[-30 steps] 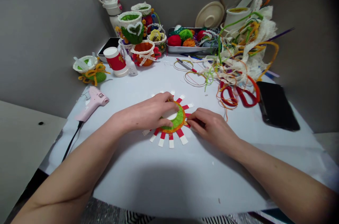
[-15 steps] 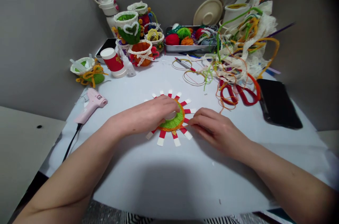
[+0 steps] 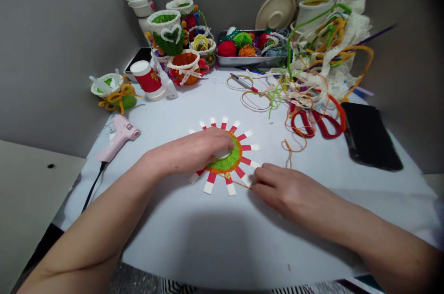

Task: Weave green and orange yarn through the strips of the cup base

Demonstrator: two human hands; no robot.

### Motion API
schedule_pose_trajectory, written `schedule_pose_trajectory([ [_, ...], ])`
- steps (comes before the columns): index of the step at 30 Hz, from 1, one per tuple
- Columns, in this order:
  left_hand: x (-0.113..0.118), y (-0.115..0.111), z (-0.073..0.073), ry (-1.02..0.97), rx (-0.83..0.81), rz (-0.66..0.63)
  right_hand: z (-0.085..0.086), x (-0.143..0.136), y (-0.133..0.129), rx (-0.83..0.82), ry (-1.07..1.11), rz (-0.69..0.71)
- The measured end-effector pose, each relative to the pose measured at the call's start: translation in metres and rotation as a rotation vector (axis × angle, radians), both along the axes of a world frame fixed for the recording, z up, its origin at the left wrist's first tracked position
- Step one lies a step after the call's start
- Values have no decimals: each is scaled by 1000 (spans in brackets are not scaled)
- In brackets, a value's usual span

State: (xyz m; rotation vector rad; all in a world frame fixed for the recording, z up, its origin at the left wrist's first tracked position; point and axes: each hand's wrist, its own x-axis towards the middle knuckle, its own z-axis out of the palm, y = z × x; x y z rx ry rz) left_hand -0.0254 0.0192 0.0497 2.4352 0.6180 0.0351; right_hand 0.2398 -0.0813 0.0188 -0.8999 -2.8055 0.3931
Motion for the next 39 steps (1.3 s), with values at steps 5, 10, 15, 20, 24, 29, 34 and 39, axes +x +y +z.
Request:
schedule_pose_trajectory([
  [5, -1, 0, 0, -15, -23, 14, -5, 5, 6, 96, 24, -110],
  [10, -1, -1, 2, 14, -25, 14, -20, 2, 29, -3, 182, -266],
  [15, 0, -1, 2, 20, -10, 17, -35, -5, 42, -84, 331, -467],
  [20, 0, -4, 2, -1, 52, 42, -37, -7, 42, -118, 328, -493],
  [24, 1, -7, 2, 40, 131, 139, -37, -6, 42, -116, 314, -493],
  [29, 5, -9, 4, 125, 213, 180, -37, -6, 42, -124, 310, -486],
  [34, 5, -8, 5, 137, 224, 155, -34, -5, 42, -148, 298, -477],
  [39, 3, -6, 1, 99, 229, 141, -34, -4, 42, -162, 303, -470],
])
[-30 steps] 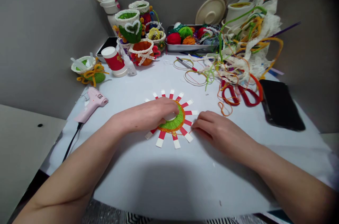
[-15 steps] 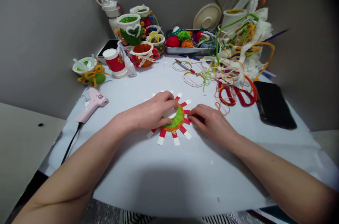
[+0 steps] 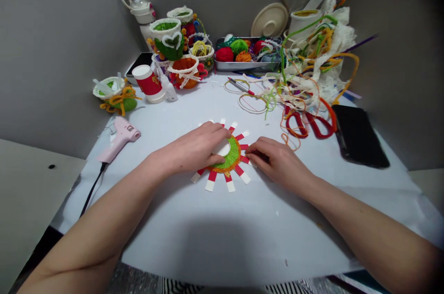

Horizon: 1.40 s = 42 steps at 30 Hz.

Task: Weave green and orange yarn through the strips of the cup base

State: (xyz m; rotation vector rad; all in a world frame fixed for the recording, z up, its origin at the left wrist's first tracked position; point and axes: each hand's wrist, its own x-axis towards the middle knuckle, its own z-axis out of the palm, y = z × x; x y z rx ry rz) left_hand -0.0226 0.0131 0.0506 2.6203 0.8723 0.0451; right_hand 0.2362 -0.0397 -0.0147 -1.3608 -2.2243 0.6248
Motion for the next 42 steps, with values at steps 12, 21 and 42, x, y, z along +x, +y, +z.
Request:
schedule_pose_trajectory([
  [12, -4, -1, 12, 18, -14, -33, 6, 2, 0, 37, 62, 61],
  [21, -10, 0, 16, -38, -120, -115, 20, 6, -6, 57, 95, 230],
  [42, -10, 6, 10, -60, -219, -143, 36, 3, -37, 365, -378, 527],
])
